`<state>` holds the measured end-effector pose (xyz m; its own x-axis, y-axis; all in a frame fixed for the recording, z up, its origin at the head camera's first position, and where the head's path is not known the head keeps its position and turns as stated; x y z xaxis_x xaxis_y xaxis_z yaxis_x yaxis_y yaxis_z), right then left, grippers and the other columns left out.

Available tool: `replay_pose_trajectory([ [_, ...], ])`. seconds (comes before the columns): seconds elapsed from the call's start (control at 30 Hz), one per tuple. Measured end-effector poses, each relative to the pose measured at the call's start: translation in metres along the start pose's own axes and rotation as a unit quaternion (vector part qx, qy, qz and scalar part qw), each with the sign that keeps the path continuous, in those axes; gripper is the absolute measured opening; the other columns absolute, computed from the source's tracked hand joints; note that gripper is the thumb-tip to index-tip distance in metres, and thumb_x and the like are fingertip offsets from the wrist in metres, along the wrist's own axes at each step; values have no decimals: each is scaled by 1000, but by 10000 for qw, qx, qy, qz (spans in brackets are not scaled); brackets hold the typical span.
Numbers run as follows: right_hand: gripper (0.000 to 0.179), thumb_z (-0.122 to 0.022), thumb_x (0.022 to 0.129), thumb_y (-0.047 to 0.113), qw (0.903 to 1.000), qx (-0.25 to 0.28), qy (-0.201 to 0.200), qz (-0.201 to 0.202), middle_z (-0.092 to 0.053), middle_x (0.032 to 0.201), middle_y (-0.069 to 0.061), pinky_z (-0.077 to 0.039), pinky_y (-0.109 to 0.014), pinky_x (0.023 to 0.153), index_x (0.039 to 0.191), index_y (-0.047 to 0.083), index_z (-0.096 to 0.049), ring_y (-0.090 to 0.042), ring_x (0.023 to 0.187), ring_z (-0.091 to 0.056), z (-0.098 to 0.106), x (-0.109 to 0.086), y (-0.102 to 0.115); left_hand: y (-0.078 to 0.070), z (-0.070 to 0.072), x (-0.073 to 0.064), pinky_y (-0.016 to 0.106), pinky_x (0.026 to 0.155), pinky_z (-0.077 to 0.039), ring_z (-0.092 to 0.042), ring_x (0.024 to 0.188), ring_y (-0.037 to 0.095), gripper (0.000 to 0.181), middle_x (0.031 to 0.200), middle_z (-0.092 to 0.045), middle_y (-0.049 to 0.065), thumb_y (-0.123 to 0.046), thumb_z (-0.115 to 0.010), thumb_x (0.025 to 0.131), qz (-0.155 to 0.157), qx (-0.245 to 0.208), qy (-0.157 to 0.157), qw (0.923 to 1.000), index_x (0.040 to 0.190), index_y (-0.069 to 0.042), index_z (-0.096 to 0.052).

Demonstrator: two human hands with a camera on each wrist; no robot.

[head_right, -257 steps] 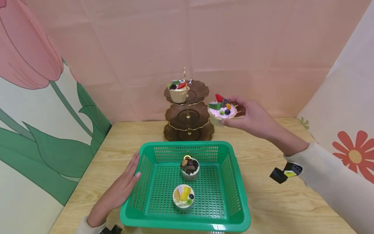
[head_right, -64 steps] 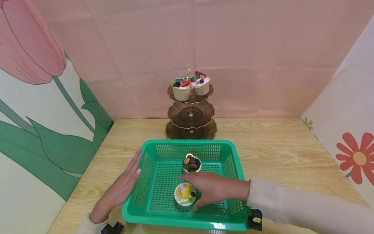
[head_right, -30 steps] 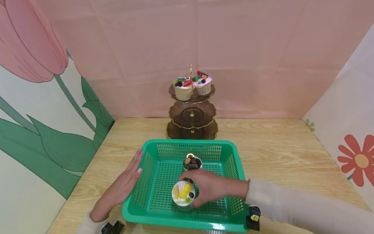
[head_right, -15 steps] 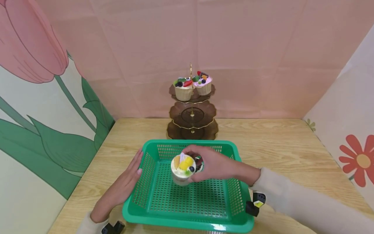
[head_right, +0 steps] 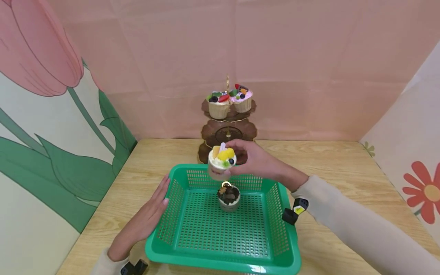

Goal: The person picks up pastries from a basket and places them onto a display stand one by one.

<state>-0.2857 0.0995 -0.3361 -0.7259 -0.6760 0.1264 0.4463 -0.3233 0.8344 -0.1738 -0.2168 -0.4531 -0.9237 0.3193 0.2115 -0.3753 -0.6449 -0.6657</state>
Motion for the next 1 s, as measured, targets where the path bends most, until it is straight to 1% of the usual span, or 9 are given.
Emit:
replay_pose_trajectory([
  [0.17, 67, -85, 84, 20, 9991, -102, -288, -300, -62, 125, -9, -54, -40, 95, 142, 11, -53, -27, 110, -62, 11, 12, -9, 0, 0, 0, 56, 119, -20, -8, 155, 24, 60, 170, 5, -3, -25, -34, 113, 16, -22, 8, 10000, 164, -11, -5],
  [0.33, 70, -86, 84, 19, 9964, 137, -573, -605, -62, 129, -12, -54, -34, 93, 144, 8, -52, -29, 112, -61, 20, 24, -17, 0, -1, 1, 56, 119, -20, -8, 155, 24, 60, 170, 5, -4, -22, -34, 113, -4, -56, 6, 10000, 164, -12, -5],
  [0.53, 72, -86, 84, 23, 9913, 113, -936, -916, -63, 132, -16, -50, -36, 98, 145, 5, -51, -29, 120, -60, 29, 38, -30, 1, 0, 0, 57, 119, -21, -8, 155, 25, 60, 170, 6, -3, -23, -34, 113, -23, -60, -4, 10000, 164, -11, -5],
  [0.7, 74, -86, 84, 27, 9893, 140, -1044, -1014, -62, 133, -15, -53, -34, 94, 146, 6, -51, -29, 118, -61, 32, 49, -42, 1, -1, 0, 57, 119, -21, -8, 155, 25, 60, 170, 6, -3, -24, -33, 113, -34, -16, 5, 10000, 164, -12, -5],
  [0.83, 73, -86, 84, 29, 9882, 139, -1122, -1030, -61, 133, -13, -52, -33, 94, 144, 6, -52, -28, 118, -60, 32, 57, -48, 1, 0, 1, 57, 119, -21, -8, 155, 24, 60, 170, 5, -4, -23, -34, 113, -42, -8, 0, 10000, 164, -11, -5],
  [1.0, 74, -86, 84, 26, 9864, 206, -1259, -1034, -61, 133, -16, -50, -33, 94, 144, 1, -52, -30, 117, -59, 32, 67, -52, 0, 0, 0, 56, 119, -20, -7, 155, 24, 60, 170, 5, -3, -25, -34, 113, -64, 20, -6, 10000, 164, -10, -5],
])
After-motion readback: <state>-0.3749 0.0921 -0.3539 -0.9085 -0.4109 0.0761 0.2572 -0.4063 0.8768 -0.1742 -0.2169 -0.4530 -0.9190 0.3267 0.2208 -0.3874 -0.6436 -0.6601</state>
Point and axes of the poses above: each hand's wrist, its own x-axis towards the middle knuckle, its own z-axis out of the back of the hand, y = z × x, the point moved 4 cm from there along x, towards the middle knuckle
